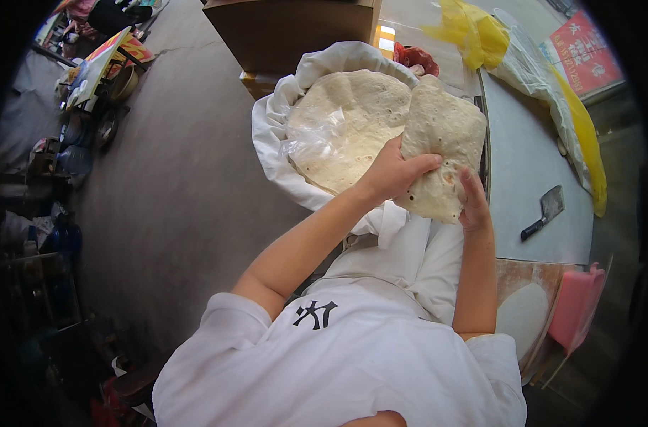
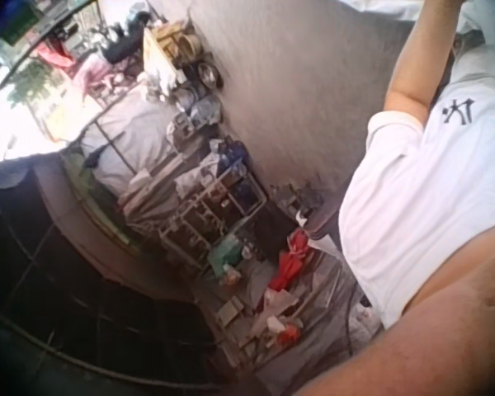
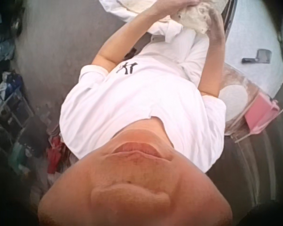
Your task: The person rolls out dough into thin circular sheets using a rolling pin on a wooden board, then transfers the sheets to a cooking surface. The person also packages finished flatbreads into plastic bags and hands them to a customer.
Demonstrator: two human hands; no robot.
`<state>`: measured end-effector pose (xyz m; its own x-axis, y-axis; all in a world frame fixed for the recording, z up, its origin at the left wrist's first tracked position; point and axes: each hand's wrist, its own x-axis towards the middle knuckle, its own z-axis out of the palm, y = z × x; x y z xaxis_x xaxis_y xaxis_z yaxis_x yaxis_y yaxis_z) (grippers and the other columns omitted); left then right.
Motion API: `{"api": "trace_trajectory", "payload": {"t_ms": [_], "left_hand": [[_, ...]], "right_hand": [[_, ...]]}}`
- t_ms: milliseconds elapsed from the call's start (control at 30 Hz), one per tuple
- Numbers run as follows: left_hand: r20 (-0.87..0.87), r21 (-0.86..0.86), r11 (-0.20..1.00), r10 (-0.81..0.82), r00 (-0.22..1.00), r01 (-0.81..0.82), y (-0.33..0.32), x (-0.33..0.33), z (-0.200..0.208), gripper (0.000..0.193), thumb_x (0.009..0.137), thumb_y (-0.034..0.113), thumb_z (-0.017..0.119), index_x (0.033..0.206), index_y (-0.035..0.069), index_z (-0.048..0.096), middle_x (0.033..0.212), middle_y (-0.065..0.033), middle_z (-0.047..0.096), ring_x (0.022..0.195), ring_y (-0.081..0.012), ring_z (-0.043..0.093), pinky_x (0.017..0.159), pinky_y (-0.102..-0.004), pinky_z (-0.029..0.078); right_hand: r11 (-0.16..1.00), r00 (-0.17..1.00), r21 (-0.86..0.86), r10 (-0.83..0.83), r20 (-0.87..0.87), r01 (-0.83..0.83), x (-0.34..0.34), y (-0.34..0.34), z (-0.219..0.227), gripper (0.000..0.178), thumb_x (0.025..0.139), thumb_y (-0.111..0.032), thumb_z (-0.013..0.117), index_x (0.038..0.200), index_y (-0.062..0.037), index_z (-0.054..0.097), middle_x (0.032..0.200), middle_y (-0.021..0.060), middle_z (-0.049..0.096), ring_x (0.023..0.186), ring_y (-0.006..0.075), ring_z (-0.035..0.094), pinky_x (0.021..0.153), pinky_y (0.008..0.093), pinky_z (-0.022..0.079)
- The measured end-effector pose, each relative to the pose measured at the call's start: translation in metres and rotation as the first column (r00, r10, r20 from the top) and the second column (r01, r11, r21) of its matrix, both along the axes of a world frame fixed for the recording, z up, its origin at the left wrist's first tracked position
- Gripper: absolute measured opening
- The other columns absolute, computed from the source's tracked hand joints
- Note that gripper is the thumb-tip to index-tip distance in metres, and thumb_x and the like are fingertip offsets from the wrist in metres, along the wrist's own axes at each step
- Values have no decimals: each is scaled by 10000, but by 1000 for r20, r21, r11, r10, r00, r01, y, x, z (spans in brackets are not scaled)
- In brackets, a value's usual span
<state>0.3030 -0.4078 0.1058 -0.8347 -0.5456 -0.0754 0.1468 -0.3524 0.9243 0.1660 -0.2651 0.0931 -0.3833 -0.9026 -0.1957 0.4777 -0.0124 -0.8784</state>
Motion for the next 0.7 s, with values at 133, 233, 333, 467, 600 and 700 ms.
{"api": "trace_trajectory", "payload": {"t_ms": [133,233,333,467,600,700], "left_hand": [[148,-740,669,263,954,-70,-41,29,24,449,935,459,643,924,15,703,851,-99,674,747,-213,616,679,-332,478],[62,-995,-11,733,677,104,-97,76,-13,558,759,477,795,1053,24,652,960,-120,656,927,-312,640,807,-425,511],[647,-749,577,533,545,325,-139,127,-52,384,800,321,781,1012,19,675,956,-118,695,890,-257,657,802,-354,510],[146,-877,426,678,720,-222,-131,134,-50,180,849,68,708,1019,13,686,921,-97,693,840,-178,657,770,-283,497],[-173,-841,376,492,853,-388,-95,108,-49,277,787,-121,630,1022,11,693,978,-120,707,850,-245,688,778,-325,528],[23,-178,895,418,908,-408,-69,105,-56,196,891,-23,616,1077,8,667,1009,-114,716,835,-201,691,769,-292,530]], "right_hand": [[989,923,3,-136,360,145,35,-5,-27,466,990,-232,587,1378,-4,465,1270,135,608,1135,212,623,940,352,533],[987,935,74,-160,317,144,46,-7,-31,433,978,-183,603,1350,6,487,1229,122,628,1076,203,653,888,340,561],[983,948,126,-166,273,136,40,3,-37,422,981,-182,598,1345,5,494,1228,119,629,1078,204,652,898,346,558],[984,922,99,-173,348,147,38,13,-37,424,984,-186,593,1349,3,491,1237,121,629,1082,206,652,905,351,558],[987,898,52,-159,411,151,43,7,-39,427,993,-202,578,1357,1,485,1250,130,626,1092,214,653,917,357,556],[988,886,42,-155,436,151,44,12,-43,431,999,-209,566,1365,0,477,1255,136,625,1101,219,653,925,360,554]]}}
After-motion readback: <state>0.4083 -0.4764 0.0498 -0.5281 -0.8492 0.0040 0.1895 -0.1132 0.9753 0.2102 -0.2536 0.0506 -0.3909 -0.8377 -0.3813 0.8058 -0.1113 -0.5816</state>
